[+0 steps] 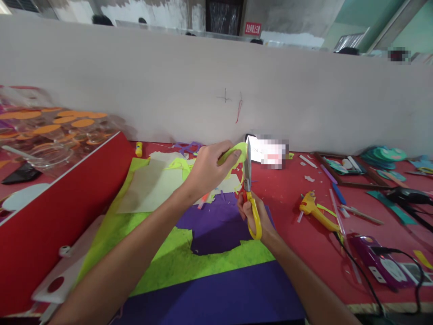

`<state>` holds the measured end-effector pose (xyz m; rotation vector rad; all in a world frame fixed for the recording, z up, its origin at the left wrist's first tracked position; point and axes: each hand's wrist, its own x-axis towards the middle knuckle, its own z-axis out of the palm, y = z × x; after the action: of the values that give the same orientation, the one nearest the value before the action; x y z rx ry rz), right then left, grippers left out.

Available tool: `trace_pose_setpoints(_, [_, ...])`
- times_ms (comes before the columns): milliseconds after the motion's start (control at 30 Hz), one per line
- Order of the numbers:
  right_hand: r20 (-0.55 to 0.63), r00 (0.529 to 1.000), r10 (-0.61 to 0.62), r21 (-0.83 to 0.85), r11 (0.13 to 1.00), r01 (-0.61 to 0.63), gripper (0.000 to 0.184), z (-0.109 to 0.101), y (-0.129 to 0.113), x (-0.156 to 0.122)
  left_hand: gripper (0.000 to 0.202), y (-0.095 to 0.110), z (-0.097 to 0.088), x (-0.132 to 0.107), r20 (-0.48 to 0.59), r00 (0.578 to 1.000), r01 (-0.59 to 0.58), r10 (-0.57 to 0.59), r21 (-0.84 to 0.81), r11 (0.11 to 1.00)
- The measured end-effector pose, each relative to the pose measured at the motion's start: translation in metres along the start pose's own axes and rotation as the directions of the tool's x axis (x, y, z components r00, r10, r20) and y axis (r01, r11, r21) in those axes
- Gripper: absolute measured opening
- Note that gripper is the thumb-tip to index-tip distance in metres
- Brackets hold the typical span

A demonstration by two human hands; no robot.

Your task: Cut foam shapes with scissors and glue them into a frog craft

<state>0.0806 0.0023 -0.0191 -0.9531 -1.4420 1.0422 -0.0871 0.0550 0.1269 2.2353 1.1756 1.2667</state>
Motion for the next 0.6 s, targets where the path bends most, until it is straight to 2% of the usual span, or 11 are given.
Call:
trace_pose_setpoints(300, [0.002, 1.000, -0.002, 0.022, 1.000, 0.002, 0.059, -0.0041, 0.0063, -0.0030, 0.035, -0.0019, -0.0024, 0.0019, 0.008, 1.000, -0.018, 0.018, 0.008, 1.000])
trace_pose_setpoints(600, [-0.007, 1.000, 0.010, -0.007, 1.000, -0.010, 0.057, -0.0034, 0.0013, -0.0016, 0.035, -0.0020, -0.0012, 0.0003, 0.028, 1.000, -0.003, 0.003, 0.008, 1.000])
